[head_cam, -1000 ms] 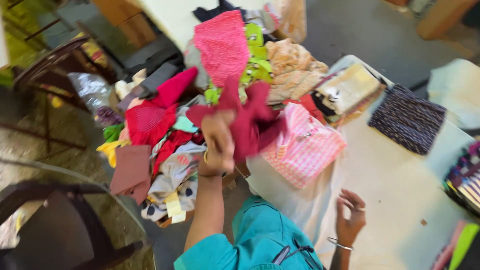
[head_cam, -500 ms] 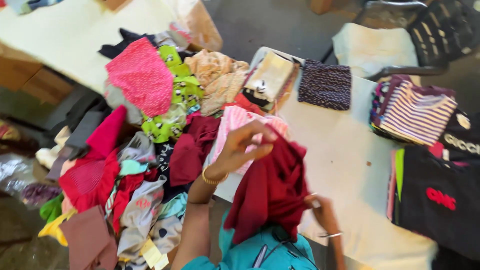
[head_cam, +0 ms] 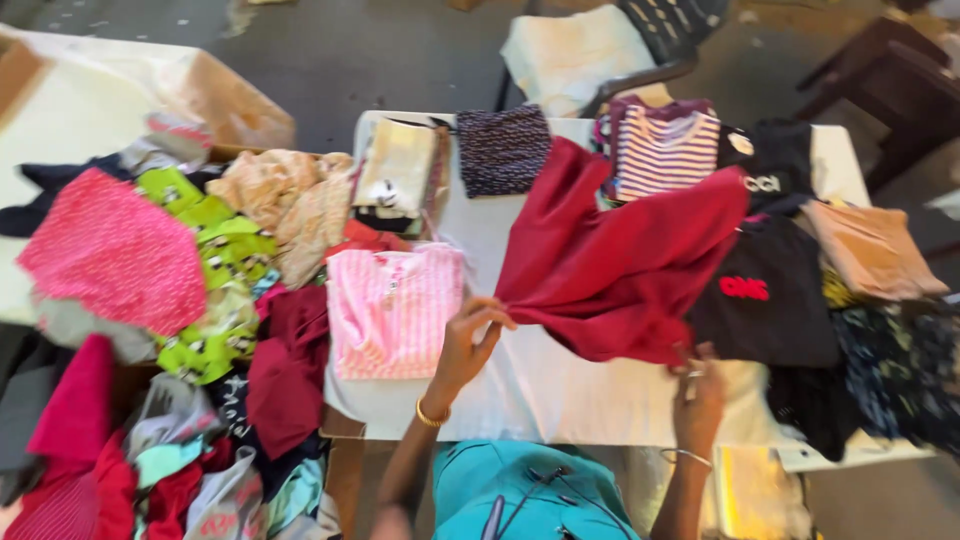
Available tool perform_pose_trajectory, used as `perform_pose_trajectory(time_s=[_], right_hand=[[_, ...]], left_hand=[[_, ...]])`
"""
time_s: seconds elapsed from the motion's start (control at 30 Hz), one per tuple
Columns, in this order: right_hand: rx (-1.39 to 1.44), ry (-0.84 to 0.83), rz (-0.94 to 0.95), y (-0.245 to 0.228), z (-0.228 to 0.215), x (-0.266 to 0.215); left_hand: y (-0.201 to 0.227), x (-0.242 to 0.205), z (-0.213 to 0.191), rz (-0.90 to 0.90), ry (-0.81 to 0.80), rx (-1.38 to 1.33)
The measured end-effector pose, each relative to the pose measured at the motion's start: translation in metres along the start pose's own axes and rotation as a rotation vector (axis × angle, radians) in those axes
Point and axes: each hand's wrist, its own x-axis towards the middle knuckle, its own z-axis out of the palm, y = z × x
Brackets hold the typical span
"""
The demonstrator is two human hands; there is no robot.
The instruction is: Folding various shirts and garments and organizing them on a sorting table.
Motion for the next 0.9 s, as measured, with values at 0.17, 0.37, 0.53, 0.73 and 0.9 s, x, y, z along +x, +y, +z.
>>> perform_pose_trajectory(time_s=[0.17, 0.37, 0.53, 0.73, 0.9], right_hand=[[-0.006, -0.580, 0.431, 0.085, 0.026, -0.093], [-0.089, -0.780, 0.267, 0.129, 0.075, -0.118], [0.087, -0.505, -0.024, 0.078, 0.118, -0.073], [-0.049, -0.699, 0.125, 0.073, 0.135, -0.065], [0.871, -1.145, 0.082, -0.042, 0.030, 0.003]], left_hand=[[-0.132, -0.147, 0.070, -0.247, -0.313, 0.526], [-0.174, -0.224, 0.094, -0.350, -0.612, 0.443], [-0.197, -0.185, 0.119, -0.483, -0.868, 0.668], [-0.183, -0.144, 0.165, -0.493, -0.793, 0.745], [-0.130, -0.130, 0.169, -1.229, -0.569, -0.606]])
